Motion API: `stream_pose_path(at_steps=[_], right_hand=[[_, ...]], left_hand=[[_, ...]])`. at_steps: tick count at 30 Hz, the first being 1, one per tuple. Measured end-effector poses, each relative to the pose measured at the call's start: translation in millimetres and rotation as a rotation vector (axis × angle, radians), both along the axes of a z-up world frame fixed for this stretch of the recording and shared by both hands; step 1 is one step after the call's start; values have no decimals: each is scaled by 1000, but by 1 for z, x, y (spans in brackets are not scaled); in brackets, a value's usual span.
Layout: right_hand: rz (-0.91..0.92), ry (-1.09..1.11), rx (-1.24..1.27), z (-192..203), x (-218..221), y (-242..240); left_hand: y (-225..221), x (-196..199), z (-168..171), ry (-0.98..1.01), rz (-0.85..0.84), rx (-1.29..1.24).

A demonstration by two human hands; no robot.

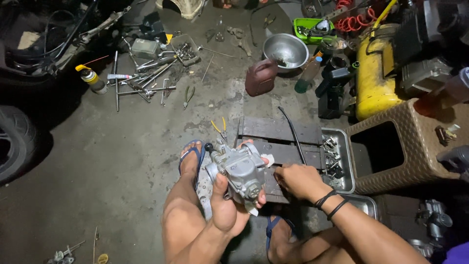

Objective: Assembling and adjusting the slide and needle components of a motorcycle carburetor.

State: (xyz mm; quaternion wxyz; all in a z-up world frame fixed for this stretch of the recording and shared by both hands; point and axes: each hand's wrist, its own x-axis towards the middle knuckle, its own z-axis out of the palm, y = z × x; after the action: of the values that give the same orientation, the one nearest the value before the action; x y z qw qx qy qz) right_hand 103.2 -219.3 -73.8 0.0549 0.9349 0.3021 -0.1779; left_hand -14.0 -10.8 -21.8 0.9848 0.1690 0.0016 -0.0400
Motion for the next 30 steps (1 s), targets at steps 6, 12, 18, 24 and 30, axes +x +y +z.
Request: stream_pose_path(at_steps=[6,12,18,24,30], right_hand=[[5,-57,-74,0,-5,3],[-21,-12,-77,8,-5,5],[-18,-60,-26,3,-6,-3],[-126,88,80,16,3,-12],[-381,-13,502,56,15,-42]], left_hand=[[-1,5,25,37,1,-23],[-2,3,19,-7,-20,-29],[-2,1,16,-30,-10,-31],[-2,1,16,34,-6,38],[-1,-1,4,172,85,77]])
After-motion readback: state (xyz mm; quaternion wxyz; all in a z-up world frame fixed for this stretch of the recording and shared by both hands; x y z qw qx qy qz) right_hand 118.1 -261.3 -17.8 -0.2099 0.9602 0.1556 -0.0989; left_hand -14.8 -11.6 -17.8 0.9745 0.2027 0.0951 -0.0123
